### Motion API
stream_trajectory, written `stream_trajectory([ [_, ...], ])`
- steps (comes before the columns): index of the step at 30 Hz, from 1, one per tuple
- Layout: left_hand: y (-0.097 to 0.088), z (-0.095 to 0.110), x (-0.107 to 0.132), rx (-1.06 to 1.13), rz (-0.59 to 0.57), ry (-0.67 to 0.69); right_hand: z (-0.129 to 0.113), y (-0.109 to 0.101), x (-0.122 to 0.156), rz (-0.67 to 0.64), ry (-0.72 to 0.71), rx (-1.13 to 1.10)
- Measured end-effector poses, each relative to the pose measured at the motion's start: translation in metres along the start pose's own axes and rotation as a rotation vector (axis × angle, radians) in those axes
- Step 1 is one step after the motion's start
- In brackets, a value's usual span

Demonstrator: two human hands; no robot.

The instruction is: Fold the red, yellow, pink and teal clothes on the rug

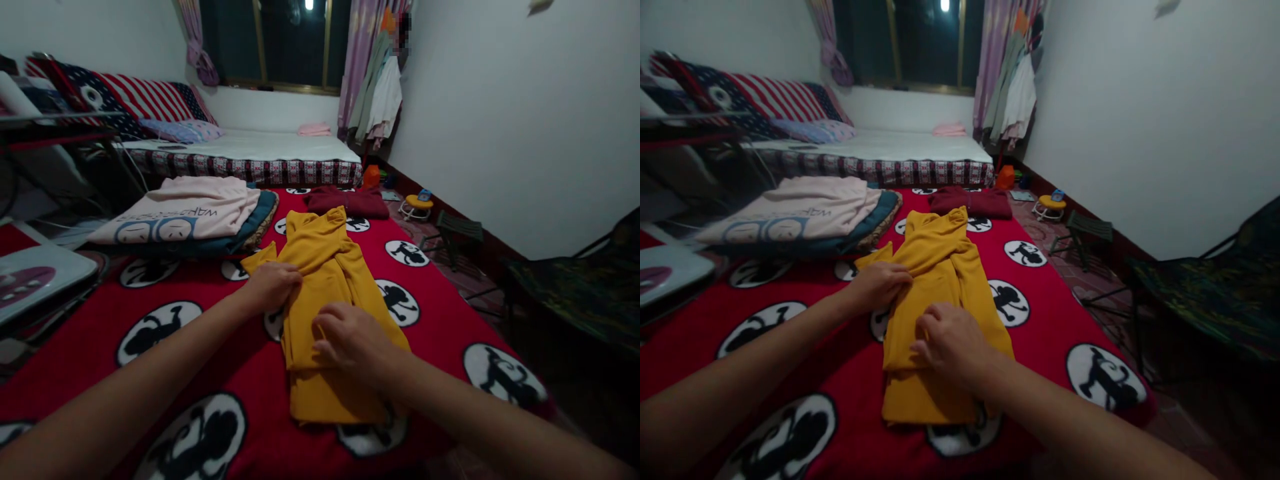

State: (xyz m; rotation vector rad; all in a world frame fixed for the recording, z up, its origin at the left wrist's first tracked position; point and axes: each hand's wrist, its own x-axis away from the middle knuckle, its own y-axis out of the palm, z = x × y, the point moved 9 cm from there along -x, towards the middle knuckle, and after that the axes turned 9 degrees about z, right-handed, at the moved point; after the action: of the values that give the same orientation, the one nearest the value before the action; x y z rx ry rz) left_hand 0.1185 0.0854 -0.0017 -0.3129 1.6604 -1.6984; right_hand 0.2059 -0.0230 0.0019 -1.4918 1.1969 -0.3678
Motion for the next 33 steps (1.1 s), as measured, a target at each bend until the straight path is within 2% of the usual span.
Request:
stream_trajectory([
  [3,-0.007,-0.022,-0.007,-0.256,-0.079,-0.070,-0.023,0.011,0.005,-0.072,-0.010,0.070],
  [6,-0.012,-0.021,-0.021,-0.337,-0.072,-0.004,-0.034,0.013,0.006,-0.102,0.006,0.133],
  [8,-0.011,-0.010,-0.031,-0.286,-0.043,0.109,-0.038,0.013,0.003,-0.100,0.030,0.166],
  [10,-0.004,0.002,-0.040,-0.192,-0.065,0.249,-0.043,0.016,0.000,-0.085,0.057,0.206],
  [13,0.007,0.006,-0.048,-0.110,-0.113,0.401,-0.047,0.030,-0.005,-0.074,0.082,0.292],
  [17,0.013,-0.006,-0.055,-0.122,-0.163,0.431,-0.054,0.055,-0.007,-0.075,0.020,0.407],
  [20,0.011,-0.008,-0.053,-0.104,-0.217,0.441,-0.057,0.064,-0.009,-0.083,-0.004,0.421],
  [24,0.010,-0.009,-0.050,-0.058,-0.252,0.427,-0.057,0.056,-0.017,-0.085,0.034,0.393],
  [28,0.012,-0.011,-0.053,-0.007,-0.227,0.409,-0.060,0.044,-0.024,-0.136,-0.020,0.351],
  [30,0.012,-0.014,-0.053,-0.008,-0.227,0.431,-0.057,0.041,-0.024,-0.159,-0.030,0.315],
  [33,0.009,-0.019,-0.050,-0.061,-0.248,0.478,-0.051,0.037,-0.023,-0.127,-0.011,0.260],
])
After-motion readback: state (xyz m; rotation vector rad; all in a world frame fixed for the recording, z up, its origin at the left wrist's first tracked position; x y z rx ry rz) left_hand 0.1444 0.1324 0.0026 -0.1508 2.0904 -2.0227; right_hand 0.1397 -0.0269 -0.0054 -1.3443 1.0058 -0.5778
